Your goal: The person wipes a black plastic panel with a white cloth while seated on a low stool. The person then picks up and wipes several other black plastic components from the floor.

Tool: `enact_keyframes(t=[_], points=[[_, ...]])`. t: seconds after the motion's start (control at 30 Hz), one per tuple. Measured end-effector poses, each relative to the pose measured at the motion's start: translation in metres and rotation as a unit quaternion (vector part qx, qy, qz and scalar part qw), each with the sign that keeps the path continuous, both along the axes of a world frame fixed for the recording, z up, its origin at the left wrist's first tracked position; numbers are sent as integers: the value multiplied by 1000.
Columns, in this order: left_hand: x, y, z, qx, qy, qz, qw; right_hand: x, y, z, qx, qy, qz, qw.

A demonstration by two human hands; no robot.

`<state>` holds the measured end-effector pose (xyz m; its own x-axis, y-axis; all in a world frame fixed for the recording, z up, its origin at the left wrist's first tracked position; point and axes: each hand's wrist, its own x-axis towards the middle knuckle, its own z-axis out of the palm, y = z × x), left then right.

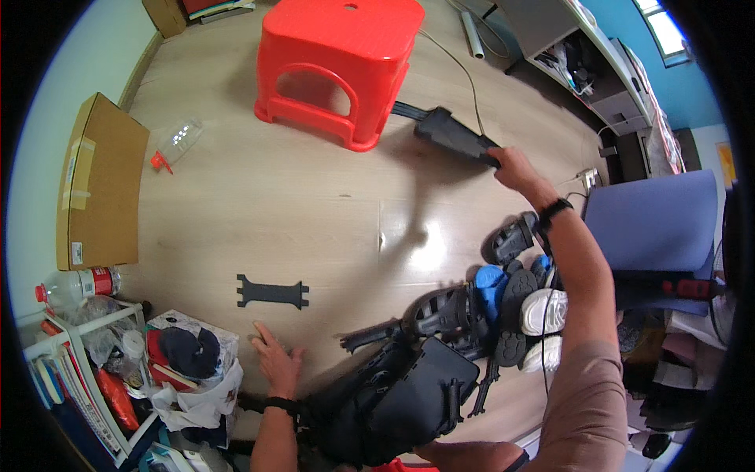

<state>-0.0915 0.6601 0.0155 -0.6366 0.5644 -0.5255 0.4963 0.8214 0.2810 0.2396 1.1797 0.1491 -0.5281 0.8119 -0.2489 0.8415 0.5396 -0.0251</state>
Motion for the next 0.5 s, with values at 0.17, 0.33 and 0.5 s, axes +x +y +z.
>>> enact_keyframes(t=[0.17, 0.33, 0.5], points=[[-2, -2, -3, -6, 49, -25, 998, 41, -90, 99, -109, 41, 64, 991], [-1, -1, -4, 0, 47, -12, 999, 33, -110, 112, 56, 54, 38, 996], [-4, -2, -1, 9, 18, -8, 1000, -23, -78, 33, 168, 55, 71, 982]])
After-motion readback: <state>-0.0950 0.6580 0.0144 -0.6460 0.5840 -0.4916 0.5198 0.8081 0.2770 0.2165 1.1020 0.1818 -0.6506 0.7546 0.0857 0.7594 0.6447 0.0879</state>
